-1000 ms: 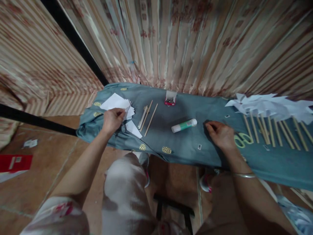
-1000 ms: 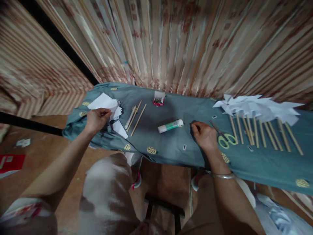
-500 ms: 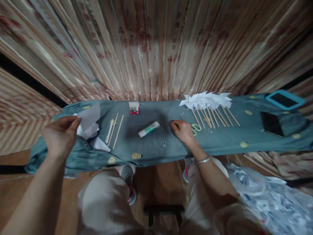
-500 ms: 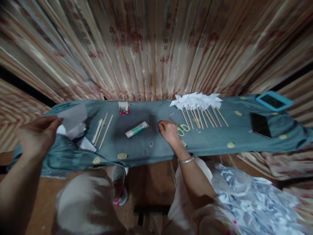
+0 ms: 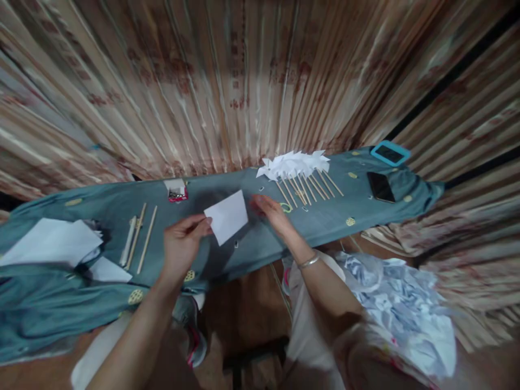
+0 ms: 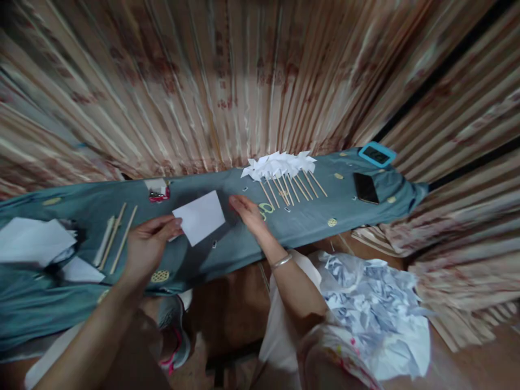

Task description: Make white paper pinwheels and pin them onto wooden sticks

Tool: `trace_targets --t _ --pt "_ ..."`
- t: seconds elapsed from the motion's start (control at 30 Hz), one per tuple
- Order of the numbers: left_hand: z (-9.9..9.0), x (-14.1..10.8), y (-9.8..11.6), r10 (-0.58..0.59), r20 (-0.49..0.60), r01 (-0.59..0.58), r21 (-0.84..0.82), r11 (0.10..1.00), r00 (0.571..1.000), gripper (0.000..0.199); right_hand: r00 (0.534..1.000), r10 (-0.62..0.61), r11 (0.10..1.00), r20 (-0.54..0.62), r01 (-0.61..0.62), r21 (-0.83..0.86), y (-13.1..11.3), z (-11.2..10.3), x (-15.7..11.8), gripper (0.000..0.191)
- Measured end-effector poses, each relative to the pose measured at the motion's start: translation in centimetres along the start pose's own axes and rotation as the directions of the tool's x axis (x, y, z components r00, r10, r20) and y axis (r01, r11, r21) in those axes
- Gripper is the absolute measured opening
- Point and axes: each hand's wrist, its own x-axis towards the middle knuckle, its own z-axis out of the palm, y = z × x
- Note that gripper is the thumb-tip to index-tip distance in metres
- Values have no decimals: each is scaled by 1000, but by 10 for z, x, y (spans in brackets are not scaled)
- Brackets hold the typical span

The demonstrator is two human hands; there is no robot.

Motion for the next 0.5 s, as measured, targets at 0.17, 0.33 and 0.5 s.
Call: trace_targets --t 0.17,0.33,0.5 --pt "35 -3 -26 -132 161 150 -106 983 978 32 965 166 919 204 -227 322 -12 -4 -8 45" --pt "42 5 -40 -158 189 174 -70 982 969 34 955 233 900 184 -283 332 -8 -9 -8 35" --pt "51 11 -42 -115 217 120 -9 993 969 31 963 231 893 137 -265 363 -2 -14 -3 30"
